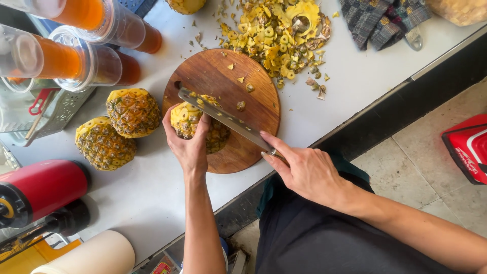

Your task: The recorder removes pineapples from a bag and uses a large knife to peel and slice them on a wooden cutting board.

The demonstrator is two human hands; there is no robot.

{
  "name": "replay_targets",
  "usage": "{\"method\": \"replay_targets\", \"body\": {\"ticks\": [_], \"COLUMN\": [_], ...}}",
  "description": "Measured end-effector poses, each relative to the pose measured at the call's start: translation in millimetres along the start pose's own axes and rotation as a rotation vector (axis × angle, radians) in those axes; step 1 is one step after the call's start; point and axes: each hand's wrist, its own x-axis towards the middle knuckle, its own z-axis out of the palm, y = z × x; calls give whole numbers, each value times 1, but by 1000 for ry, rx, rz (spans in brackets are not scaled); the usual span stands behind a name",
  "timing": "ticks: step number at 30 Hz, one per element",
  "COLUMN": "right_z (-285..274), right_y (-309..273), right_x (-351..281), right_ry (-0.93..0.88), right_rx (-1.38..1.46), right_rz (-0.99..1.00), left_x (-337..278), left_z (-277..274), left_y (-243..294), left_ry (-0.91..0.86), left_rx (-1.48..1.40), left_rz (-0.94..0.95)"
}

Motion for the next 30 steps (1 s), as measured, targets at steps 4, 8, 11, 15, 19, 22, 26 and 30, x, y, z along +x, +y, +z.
{"method": "replay_targets", "body": {"ticks": [4,8,11,15,19,22,26,30], "right_z": [1,-7,-10,0,-4,-6,0,-3], "right_y": [-13,-10,-5,-13,-10,-5,-15,-26], "right_x": [30,13,5,39,24,18,41,20], "right_ry": [47,0,-55,-25,-52,-119,-155,-137], "right_rx": [42,106,97,142,180,150,187,164], "right_rz": [-87,-70,-17,-112,-91,32,-31,-10], "left_x": [-4,-3,-3,-6,-3,-3,-6,-8], "left_z": [-3,-8,-10,-15,-16,-19,-23,-28], "left_y": [-2,-8,-17,-10,-10,-15,-18,-24], "left_ry": [-25,-36,-47,-99,-106,-130,-164,-176], "left_rx": [-1,-81,-137,-145,-183,-274,-304,-407], "left_rz": [36,32,33,65,76,56,80,75]}}
